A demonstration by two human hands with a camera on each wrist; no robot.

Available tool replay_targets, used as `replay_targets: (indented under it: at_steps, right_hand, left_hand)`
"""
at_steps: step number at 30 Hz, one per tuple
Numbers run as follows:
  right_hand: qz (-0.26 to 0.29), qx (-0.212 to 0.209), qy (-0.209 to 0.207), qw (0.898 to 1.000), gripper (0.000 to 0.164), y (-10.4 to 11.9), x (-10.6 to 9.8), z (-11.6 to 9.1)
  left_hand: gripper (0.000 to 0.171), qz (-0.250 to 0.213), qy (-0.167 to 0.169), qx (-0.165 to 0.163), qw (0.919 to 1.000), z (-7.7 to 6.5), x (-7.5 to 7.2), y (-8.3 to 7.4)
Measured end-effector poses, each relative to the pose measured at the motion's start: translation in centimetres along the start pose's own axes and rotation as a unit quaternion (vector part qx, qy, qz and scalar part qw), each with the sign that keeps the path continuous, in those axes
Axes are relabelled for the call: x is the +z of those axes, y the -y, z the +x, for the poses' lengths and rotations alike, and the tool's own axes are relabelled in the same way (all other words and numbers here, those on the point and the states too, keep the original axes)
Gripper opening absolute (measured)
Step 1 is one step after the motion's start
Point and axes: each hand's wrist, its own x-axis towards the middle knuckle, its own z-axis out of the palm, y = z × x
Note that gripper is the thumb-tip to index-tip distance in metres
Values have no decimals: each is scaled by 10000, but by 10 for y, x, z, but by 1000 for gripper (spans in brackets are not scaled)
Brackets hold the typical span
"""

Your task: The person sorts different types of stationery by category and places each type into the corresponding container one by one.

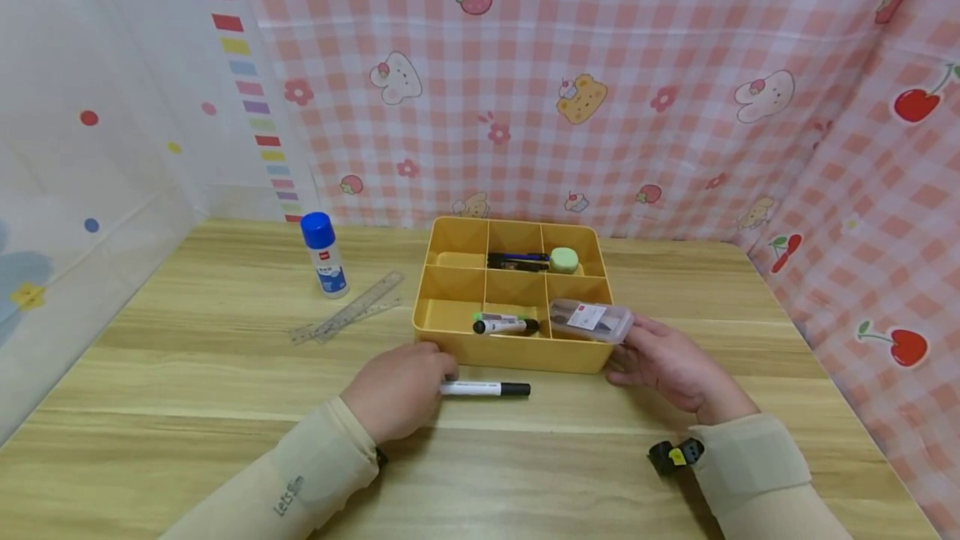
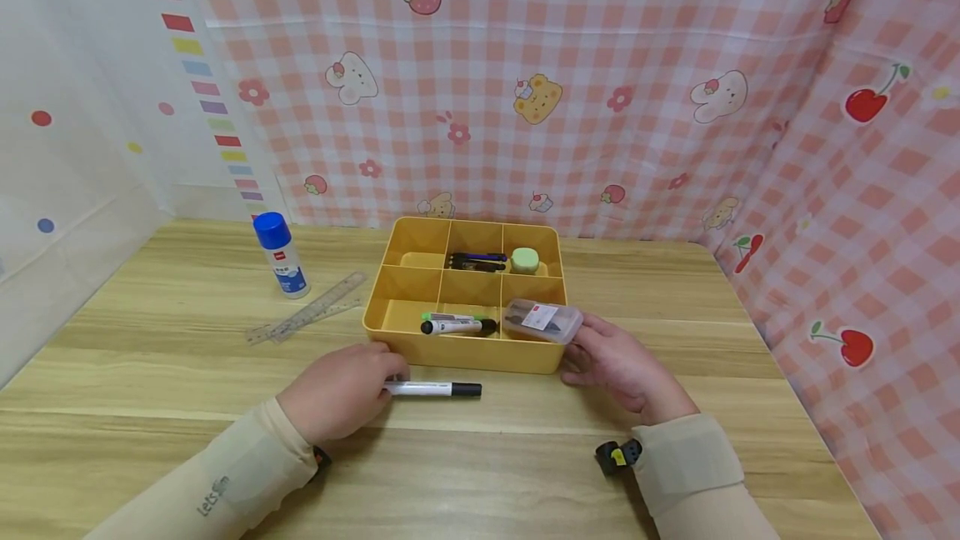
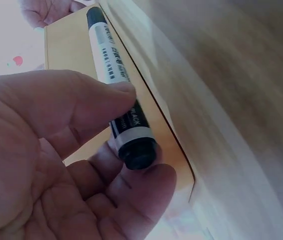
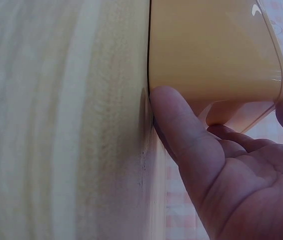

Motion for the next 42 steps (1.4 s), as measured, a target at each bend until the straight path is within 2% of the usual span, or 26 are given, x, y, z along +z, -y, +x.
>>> replay_targets:
  at_steps: [6, 21, 42]
  right_hand:
    - [-5, 7, -3, 10000, 72, 0, -1, 0]
    - [65, 24, -33, 10000, 71, -1, 0, 0]
    - [40, -16, 5, 10000, 71, 0, 0, 0]
  left_hand:
    - [25, -243, -135, 23, 9996, 1, -2, 0]
    - [20, -635, -246, -63, 9977, 0, -8, -5]
    - [21, -729, -737, 74, 9946, -1, -8, -7]
